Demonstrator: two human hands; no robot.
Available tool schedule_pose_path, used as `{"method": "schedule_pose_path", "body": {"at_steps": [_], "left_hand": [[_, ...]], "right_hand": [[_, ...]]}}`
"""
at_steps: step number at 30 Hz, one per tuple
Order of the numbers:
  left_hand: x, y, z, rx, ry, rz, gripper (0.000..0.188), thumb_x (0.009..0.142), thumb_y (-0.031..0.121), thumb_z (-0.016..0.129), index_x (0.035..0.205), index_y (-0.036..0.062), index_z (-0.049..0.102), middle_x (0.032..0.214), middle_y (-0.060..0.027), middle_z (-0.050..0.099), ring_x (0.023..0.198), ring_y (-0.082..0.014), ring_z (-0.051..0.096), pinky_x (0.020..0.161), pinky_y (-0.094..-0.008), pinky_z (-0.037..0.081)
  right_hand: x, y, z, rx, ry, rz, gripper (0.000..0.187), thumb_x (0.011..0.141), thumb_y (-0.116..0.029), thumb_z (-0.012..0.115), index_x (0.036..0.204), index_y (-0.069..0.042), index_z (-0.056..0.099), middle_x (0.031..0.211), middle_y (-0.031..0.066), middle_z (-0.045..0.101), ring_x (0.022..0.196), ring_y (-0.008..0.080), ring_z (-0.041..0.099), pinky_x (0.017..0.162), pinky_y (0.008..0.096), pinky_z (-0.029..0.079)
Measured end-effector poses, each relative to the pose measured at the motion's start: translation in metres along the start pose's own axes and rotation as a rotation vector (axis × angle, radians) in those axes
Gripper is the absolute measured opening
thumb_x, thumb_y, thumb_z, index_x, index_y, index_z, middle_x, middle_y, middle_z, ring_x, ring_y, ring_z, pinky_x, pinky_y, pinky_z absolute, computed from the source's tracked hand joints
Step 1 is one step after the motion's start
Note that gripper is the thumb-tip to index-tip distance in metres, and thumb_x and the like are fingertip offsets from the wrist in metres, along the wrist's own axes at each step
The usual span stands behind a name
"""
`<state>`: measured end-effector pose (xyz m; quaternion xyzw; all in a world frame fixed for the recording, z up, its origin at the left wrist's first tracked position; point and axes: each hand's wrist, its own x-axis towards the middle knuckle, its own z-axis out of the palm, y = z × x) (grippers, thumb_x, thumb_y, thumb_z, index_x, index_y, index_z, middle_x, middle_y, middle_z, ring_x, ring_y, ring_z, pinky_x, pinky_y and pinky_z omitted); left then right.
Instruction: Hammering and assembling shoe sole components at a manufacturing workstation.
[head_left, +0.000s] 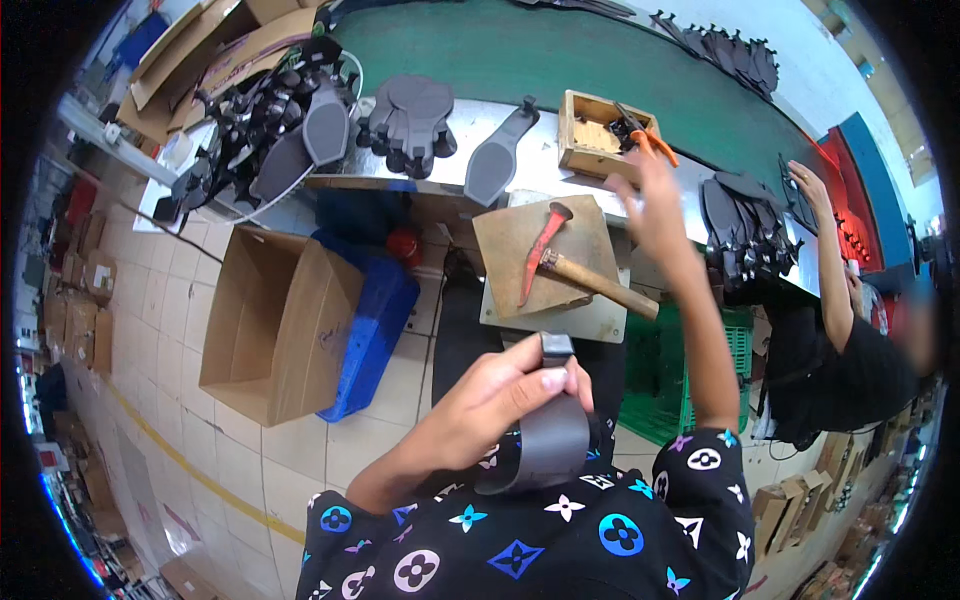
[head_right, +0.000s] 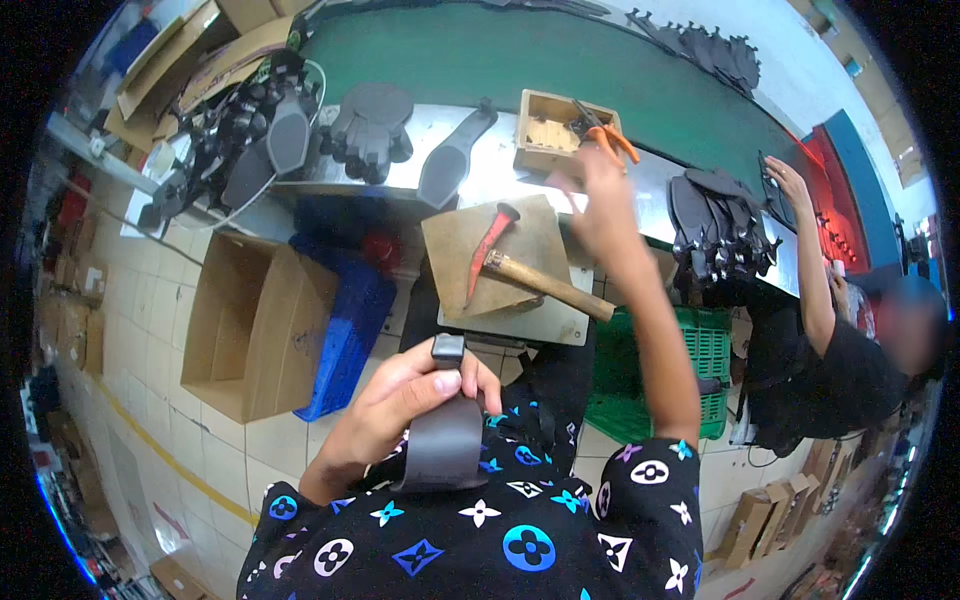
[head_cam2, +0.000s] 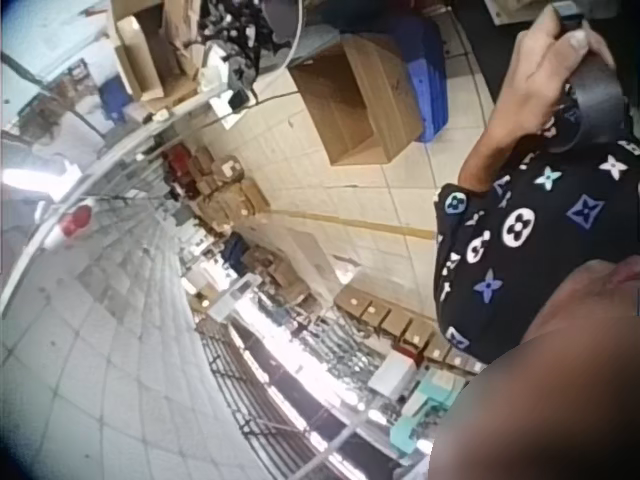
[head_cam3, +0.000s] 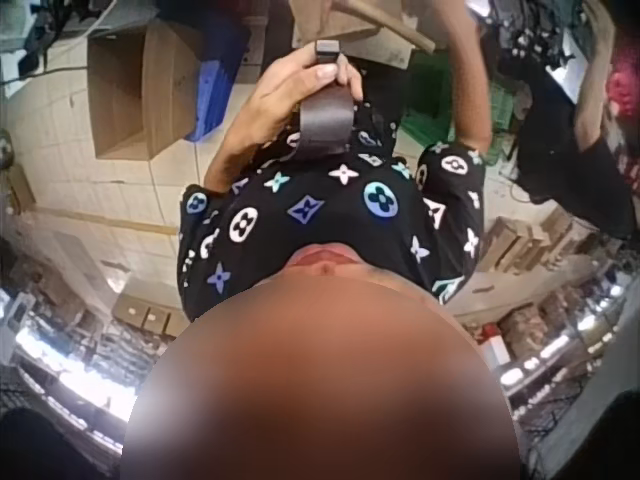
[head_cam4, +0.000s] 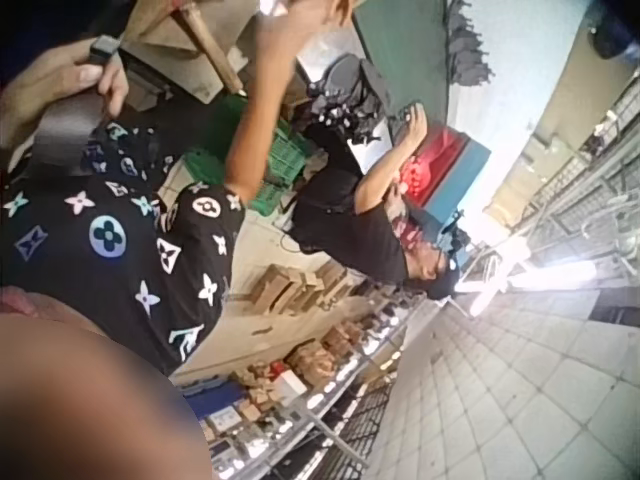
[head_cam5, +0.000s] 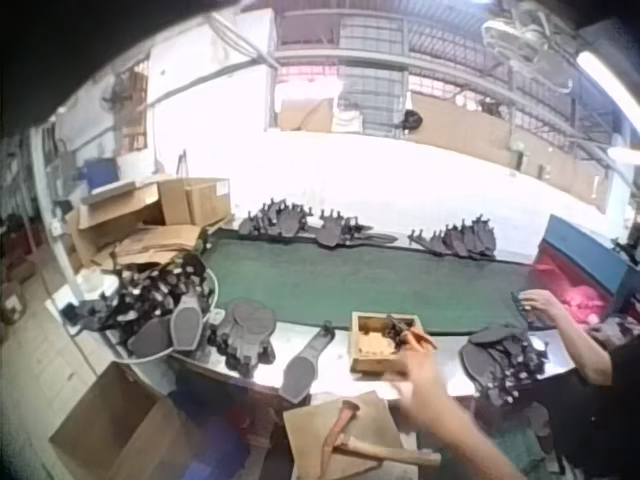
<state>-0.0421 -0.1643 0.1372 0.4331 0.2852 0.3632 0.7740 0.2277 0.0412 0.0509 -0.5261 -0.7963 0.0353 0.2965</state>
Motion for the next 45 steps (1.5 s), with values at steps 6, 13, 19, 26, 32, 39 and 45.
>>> {"method": "schedule_pose_path", "body": {"at_steps": [6,13,19,26,32,39,45], "left_hand": [[0.034,-0.007,-0.038,0.464,0.184,0.253,0.025,0.099,0.020,0.058,0.113,0.0023,0.069,0.106,-0.0075,0.066,0.100,-0.0152,0.059,0.090,-0.0274,0.044],[0.101,-0.021,-0.068,0.600,0.259,0.492,0.025,0.100,0.015,0.054,0.117,0.0008,0.064,0.127,-0.0138,0.065,0.118,-0.0214,0.060,0.104,-0.0360,0.041],[0.177,-0.086,-0.120,1.641,0.399,0.506,0.032,0.098,0.025,0.053,0.127,0.0111,0.061,0.134,-0.0058,0.061,0.132,-0.0253,0.050,0.114,-0.0619,0.017],[0.169,-0.086,-0.128,1.673,0.315,0.433,0.067,0.092,0.052,0.053,0.146,0.0128,0.046,0.148,-0.0016,0.048,0.146,-0.0226,0.029,0.117,-0.0625,0.001],[0.170,-0.083,-0.121,1.717,0.287,0.395,0.070,0.091,0.054,0.052,0.146,0.0118,0.044,0.150,-0.0028,0.046,0.147,-0.0235,0.027,0.117,-0.0639,-0.001],[0.159,-0.079,-0.123,1.397,0.230,0.677,0.031,0.092,0.027,0.062,0.118,0.0111,0.066,0.110,-0.0119,0.070,0.119,-0.0281,0.058,0.113,-0.0583,0.021],[0.075,-0.031,-0.030,0.738,-0.073,0.337,0.028,0.092,0.019,0.065,0.073,-0.0020,0.065,0.061,-0.0104,0.057,0.054,-0.0154,0.057,0.051,-0.0309,0.043]], "right_hand": [[-0.125,-0.045,0.015,-0.098,-0.231,0.063,0.084,0.080,-0.045,0.075,0.142,-0.009,0.033,0.126,0.0226,0.050,0.104,0.0415,0.060,0.079,0.0457,0.055],[-0.163,-0.019,0.004,0.329,0.029,0.431,0.028,0.099,-0.028,0.058,0.107,-0.001,0.057,0.069,0.0138,0.061,0.059,0.0302,0.062,0.054,0.0406,0.047],[-0.140,-0.071,-0.047,0.588,0.129,0.466,0.024,0.102,-0.024,0.051,0.104,0.000,0.053,0.063,0.0131,0.054,0.052,0.0236,0.056,0.050,0.0371,0.043],[-0.110,-0.134,-0.110,0.263,0.293,0.036,0.034,0.105,-0.034,0.045,0.107,-0.002,0.057,0.068,0.0030,0.055,0.054,0.0114,0.051,0.048,0.0257,0.040],[-0.123,-0.086,-0.042,0.172,0.122,0.084,0.013,0.095,-0.013,0.058,0.096,0.000,0.052,0.067,0.0225,0.055,0.061,0.0430,0.059,0.052,0.0452,0.046],[-0.102,-0.099,-0.087,0.501,0.338,0.198,0.027,0.104,-0.026,0.048,0.100,-0.001,0.056,0.064,-0.0030,0.047,0.055,0.0032,0.044,0.049,0.0217,0.036],[-0.105,-0.066,-0.048,0.026,0.178,-0.084,0.028,0.091,-0.017,0.067,0.114,-0.003,0.059,0.082,0.0122,0.064,0.069,0.0318,0.065,0.057,0.0401,0.052]]}}
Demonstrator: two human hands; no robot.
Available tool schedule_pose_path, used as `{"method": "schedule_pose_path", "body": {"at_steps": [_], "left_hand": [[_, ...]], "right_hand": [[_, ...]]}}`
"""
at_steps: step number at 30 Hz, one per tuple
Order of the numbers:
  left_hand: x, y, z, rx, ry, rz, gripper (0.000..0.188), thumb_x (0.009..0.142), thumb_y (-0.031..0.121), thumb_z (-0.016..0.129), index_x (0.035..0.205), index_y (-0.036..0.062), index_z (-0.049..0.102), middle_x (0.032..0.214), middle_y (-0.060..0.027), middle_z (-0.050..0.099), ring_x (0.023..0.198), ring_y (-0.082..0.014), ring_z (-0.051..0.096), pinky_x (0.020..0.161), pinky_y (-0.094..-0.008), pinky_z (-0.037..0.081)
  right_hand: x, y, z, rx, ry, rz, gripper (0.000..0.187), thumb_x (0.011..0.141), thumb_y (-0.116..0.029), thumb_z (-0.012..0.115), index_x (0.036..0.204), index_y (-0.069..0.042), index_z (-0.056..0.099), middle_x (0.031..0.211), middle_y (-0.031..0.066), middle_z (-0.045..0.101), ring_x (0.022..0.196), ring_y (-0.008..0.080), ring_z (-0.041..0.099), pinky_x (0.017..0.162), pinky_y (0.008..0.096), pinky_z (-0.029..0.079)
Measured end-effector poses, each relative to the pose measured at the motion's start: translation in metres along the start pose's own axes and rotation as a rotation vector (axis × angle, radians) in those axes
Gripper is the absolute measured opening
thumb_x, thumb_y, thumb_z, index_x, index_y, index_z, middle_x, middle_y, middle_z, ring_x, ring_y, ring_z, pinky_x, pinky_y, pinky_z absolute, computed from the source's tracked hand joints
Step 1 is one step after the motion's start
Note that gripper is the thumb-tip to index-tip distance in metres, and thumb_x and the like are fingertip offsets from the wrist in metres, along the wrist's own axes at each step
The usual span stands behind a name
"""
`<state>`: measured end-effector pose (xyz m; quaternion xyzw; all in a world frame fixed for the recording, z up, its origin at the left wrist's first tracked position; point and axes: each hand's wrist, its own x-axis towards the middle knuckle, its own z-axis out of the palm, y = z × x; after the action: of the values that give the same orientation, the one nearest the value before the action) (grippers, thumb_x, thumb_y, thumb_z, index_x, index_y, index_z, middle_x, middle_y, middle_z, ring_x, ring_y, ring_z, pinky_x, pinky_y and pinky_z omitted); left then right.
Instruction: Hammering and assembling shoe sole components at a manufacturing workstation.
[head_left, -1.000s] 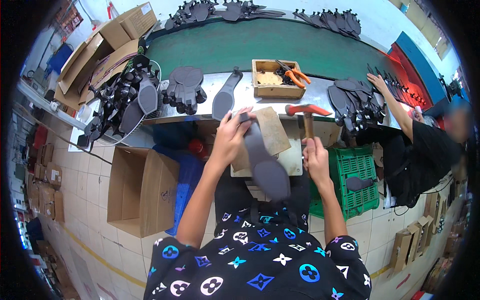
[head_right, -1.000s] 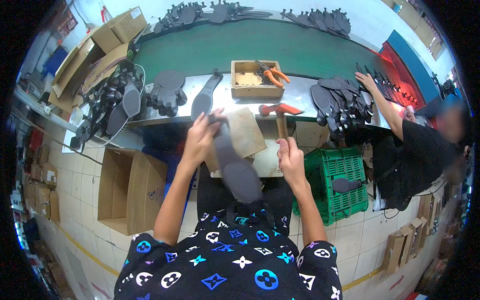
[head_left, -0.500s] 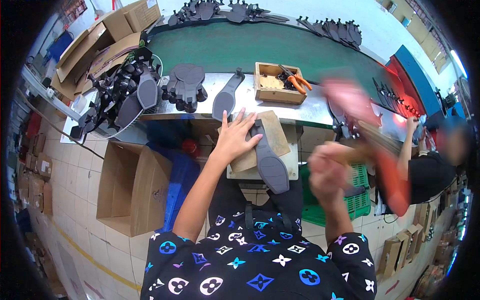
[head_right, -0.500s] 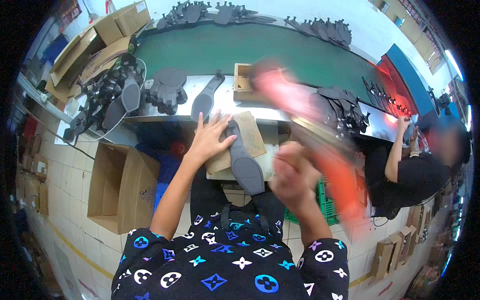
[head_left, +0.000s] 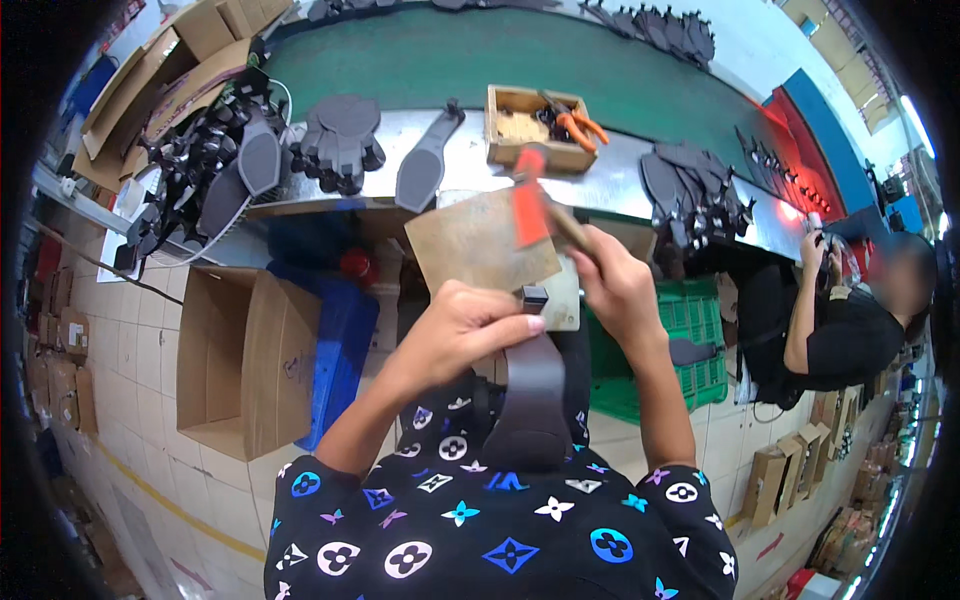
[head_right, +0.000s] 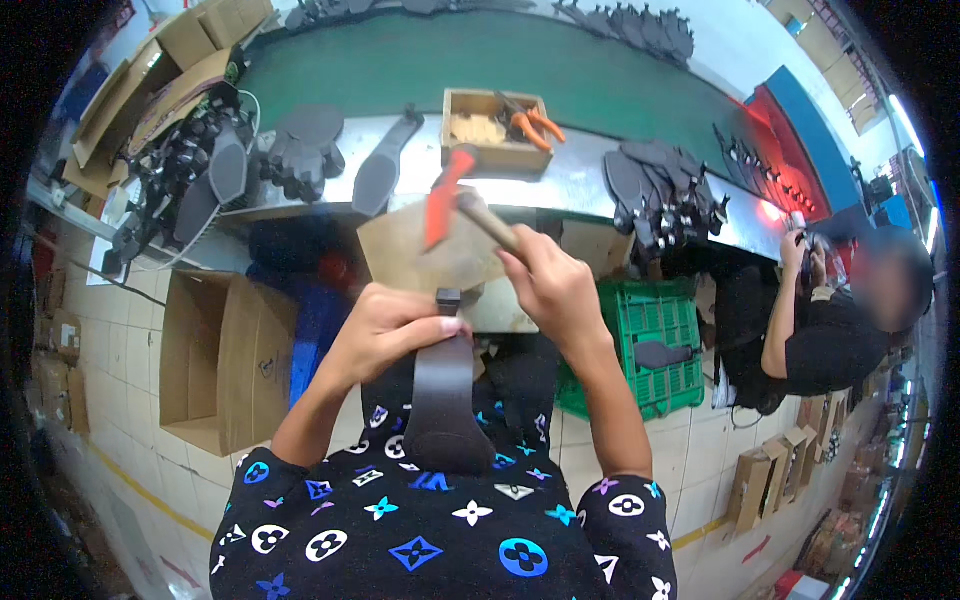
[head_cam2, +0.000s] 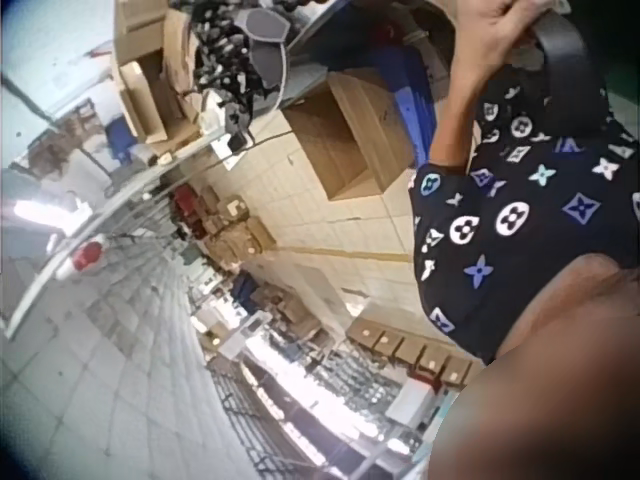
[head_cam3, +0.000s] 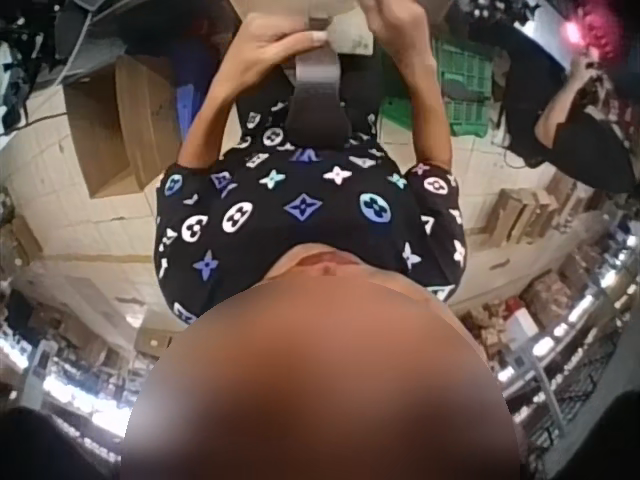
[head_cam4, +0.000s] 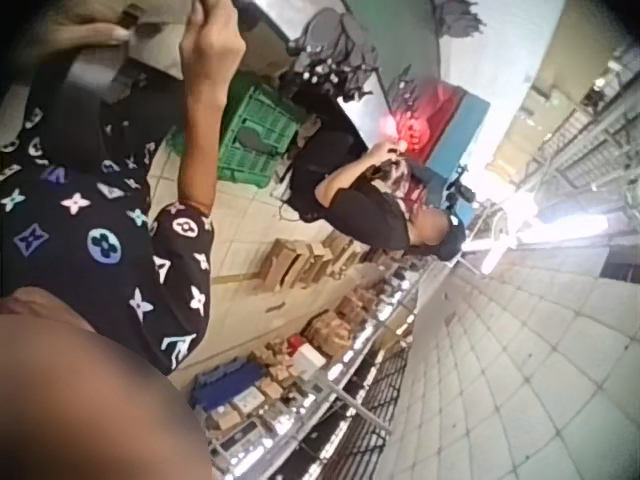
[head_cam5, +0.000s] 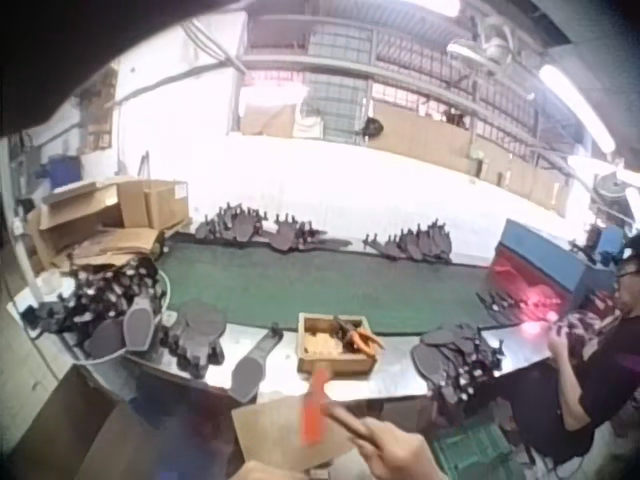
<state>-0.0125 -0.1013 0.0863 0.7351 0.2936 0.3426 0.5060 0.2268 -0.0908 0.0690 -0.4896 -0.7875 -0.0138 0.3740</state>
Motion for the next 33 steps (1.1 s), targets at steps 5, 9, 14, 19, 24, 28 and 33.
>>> {"method": "schedule_pose_path", "body": {"at_steps": [5,9,14,19,24,28,33], "left_hand": [[-0.024,0.062,0.010,-0.341,-0.049,-0.249,0.032,0.094,0.014,0.065,0.070,-0.0065,0.062,0.059,-0.0040,0.056,0.052,-0.0077,0.056,0.047,-0.0250,0.042],[-0.029,0.061,0.012,-0.390,-0.056,-0.245,0.031,0.092,0.012,0.066,0.068,-0.0056,0.061,0.059,-0.0058,0.054,0.051,-0.0091,0.052,0.047,-0.0268,0.038],[-0.031,0.063,0.017,-0.319,-0.077,-0.222,0.028,0.090,0.010,0.068,0.068,-0.0056,0.060,0.059,-0.0089,0.051,0.052,-0.0148,0.048,0.049,-0.0312,0.036],[-0.004,0.052,0.025,0.263,0.148,-0.134,0.018,0.087,0.011,0.065,0.090,-0.0051,0.072,0.075,-0.0133,0.069,0.069,-0.0179,0.066,0.063,-0.0285,0.049],[0.042,0.004,0.054,0.420,0.068,-0.131,0.022,0.095,0.014,0.059,0.102,-0.0034,0.070,0.092,-0.0175,0.071,0.078,-0.0285,0.069,0.073,-0.0336,0.051],[0.039,-0.028,0.052,0.517,0.266,0.000,0.028,0.099,0.013,0.053,0.113,-0.0063,0.066,0.119,-0.0203,0.066,0.112,-0.0315,0.063,0.097,-0.0359,0.046],[0.019,-0.056,0.025,0.625,0.521,0.050,0.032,0.100,0.014,0.049,0.122,-0.0066,0.061,0.126,-0.0218,0.062,0.116,-0.0347,0.060,0.101,-0.0398,0.043]], "right_hand": [[-0.017,0.008,0.035,-0.204,-0.369,0.007,0.034,0.090,-0.026,0.067,0.116,-0.004,0.062,0.093,0.0107,0.063,0.084,0.0312,0.063,0.069,0.0421,0.050],[-0.015,-0.019,0.021,0.008,-0.248,0.028,0.027,0.092,-0.021,0.065,0.112,-0.003,0.066,0.106,0.0112,0.067,0.101,0.0295,0.062,0.085,0.0399,0.049],[-0.033,-0.058,-0.013,0.804,-0.224,0.344,0.038,0.103,-0.028,0.049,0.094,0.004,0.068,0.087,0.0160,0.069,0.078,0.0293,0.066,0.074,0.0345,0.052],[-0.081,-0.073,-0.050,1.240,-0.509,0.441,0.030,0.102,-0.026,0.050,0.107,0.001,0.062,0.088,0.0134,0.068,0.081,0.0202,0.067,0.076,0.0321,0.051],[-0.104,-0.078,-0.032,1.241,0.002,0.902,0.032,0.101,-0.023,0.057,0.118,0.003,0.056,0.103,0.0059,0.063,0.095,0.0101,0.054,0.084,0.0279,0.047],[-0.137,-0.008,-0.033,0.757,0.463,1.094,0.042,0.102,-0.032,0.055,0.118,0.007,0.053,0.108,0.0096,0.061,0.100,0.0108,0.052,0.087,0.0285,0.046],[-0.247,0.174,-0.031,0.158,0.753,1.101,0.046,0.101,-0.037,0.054,0.116,0.006,0.059,0.115,0.0239,0.064,0.105,0.0330,0.062,0.092,0.0404,0.048]]}}
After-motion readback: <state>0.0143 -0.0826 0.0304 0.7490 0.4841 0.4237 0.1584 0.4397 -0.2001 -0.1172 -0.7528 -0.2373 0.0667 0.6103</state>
